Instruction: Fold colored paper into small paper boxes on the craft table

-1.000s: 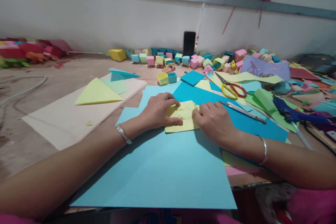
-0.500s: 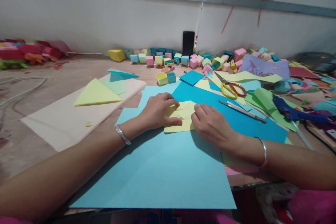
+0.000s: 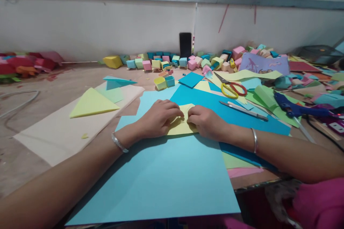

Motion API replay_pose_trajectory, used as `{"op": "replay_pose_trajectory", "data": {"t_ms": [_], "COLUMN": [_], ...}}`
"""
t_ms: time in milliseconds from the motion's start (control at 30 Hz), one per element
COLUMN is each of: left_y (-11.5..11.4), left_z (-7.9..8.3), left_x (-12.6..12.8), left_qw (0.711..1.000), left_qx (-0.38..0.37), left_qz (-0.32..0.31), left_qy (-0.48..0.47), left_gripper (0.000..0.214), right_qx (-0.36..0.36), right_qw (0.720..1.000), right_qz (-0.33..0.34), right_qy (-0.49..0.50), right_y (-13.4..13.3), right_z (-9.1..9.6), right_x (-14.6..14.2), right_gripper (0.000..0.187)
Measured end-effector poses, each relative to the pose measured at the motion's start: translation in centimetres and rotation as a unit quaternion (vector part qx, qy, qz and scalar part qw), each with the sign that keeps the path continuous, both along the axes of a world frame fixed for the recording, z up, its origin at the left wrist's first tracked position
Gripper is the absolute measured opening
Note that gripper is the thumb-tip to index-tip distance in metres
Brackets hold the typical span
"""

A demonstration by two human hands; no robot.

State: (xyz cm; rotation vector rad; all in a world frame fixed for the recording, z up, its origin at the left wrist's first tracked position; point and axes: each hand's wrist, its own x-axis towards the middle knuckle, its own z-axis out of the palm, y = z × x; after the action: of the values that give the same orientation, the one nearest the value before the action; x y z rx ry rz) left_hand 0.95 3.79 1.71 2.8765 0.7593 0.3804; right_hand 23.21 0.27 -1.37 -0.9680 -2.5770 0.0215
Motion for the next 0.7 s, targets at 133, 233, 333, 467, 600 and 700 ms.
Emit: {"op": "replay_pose_trajectory", "data": {"t_ms": [133,233,333,467,600,700], "left_y": [-0.2,-0.2,-0.2,-0.2,-0.5,-0.6], "left_z": [-0.2,0.3,1.2,2.8,3.9,4.0], "left_x": [0.2,0.3,0.1,-0.5,-0.6,-0.4], "left_qw": [0.999,0.999,0.998,0.993,0.989,0.990], "left_qx": [0.025,0.036,0.008,-0.084,-0.133,-0.094], "left_qz": [0.019,0.029,0.007,0.026,0.065,0.091], "left_qy": [0.007,-0.027,-0.069,-0.074,-0.021,0.043], "left_gripper": [0.034,0.020,0.019,0.021,0.029,0.030], "right_qx": [-0.005,-0.010,-0.009,-0.020,-0.036,-0.038], "right_qw": [1.000,1.000,1.000,1.000,0.999,0.999], "right_qz": [0.004,0.004,0.001,-0.005,-0.004,-0.008], "right_qy": [0.017,0.023,0.018,0.013,0.019,0.029], "right_y": [0.2,0.3,0.3,0.3,0.3,0.4], "right_z": [0.0,0.0,0.0,0.1,0.0,-0.1], "right_x": [0.0,-0.1,-0.2,-0.3,-0.2,-0.2], "right_gripper": [0.025,0.024,0.024,0.024,0.024,0.023]}}
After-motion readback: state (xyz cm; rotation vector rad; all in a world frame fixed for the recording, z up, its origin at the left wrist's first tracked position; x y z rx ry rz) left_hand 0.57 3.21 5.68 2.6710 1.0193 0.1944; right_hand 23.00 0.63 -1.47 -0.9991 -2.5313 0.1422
